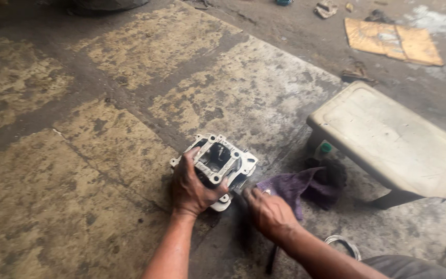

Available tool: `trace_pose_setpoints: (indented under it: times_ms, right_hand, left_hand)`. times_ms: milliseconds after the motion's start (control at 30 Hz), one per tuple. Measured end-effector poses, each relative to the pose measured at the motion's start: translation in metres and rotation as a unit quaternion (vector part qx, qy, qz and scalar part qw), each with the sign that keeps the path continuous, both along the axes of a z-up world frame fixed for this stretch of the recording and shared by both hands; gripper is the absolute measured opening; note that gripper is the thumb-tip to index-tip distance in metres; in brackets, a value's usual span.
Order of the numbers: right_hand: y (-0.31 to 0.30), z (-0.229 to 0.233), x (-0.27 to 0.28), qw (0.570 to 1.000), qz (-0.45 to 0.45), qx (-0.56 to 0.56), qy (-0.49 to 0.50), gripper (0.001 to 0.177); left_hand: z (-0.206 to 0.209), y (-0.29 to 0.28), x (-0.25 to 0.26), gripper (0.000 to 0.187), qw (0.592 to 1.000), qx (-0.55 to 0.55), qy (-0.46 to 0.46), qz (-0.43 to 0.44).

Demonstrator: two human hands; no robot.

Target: The person is cleaning a metallic engine part using a cloth and a small tool. They wipe the surface and scrape off residue from the edges and crevices.

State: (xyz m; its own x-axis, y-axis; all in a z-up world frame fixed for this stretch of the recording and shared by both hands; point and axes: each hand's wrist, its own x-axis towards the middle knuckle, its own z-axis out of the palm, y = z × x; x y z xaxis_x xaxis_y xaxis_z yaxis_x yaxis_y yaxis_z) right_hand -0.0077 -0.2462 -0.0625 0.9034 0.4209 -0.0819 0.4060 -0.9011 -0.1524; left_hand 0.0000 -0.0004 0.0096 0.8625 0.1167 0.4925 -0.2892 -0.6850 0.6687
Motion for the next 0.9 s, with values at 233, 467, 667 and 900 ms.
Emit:
trace_pose_setpoints:
  times_ms: [233, 467, 667, 900]
  right_hand:
    - [0.023, 0.047, -0.010, 0.990, -0.058, -0.051, 0.118, 0.063]
    - [0.012, 0.047, -0.012, 0.999, 0.009, 0.015, 0.039, 0.057]
    - [0.008, 0.032, -0.009, 0.996, -0.064, 0.006, 0.063, 0.056]
    - [0.025, 0.093, -0.014, 0.978, -0.150, 0.015, 0.143, 0.043]
  left_hand:
    - [-0.010, 0.006, 0.008, 0.095, 0.999, 0.015, 0.033, -0.017]
    - [-0.010, 0.009, 0.007, 0.097, 0.999, 0.009, 0.019, -0.027]
    - [-0.007, 0.008, 0.006, 0.097, 0.999, 0.011, 0.031, -0.026]
    - [-0.009, 0.009, 0.007, 0.099, 0.999, 0.003, 0.005, -0.032]
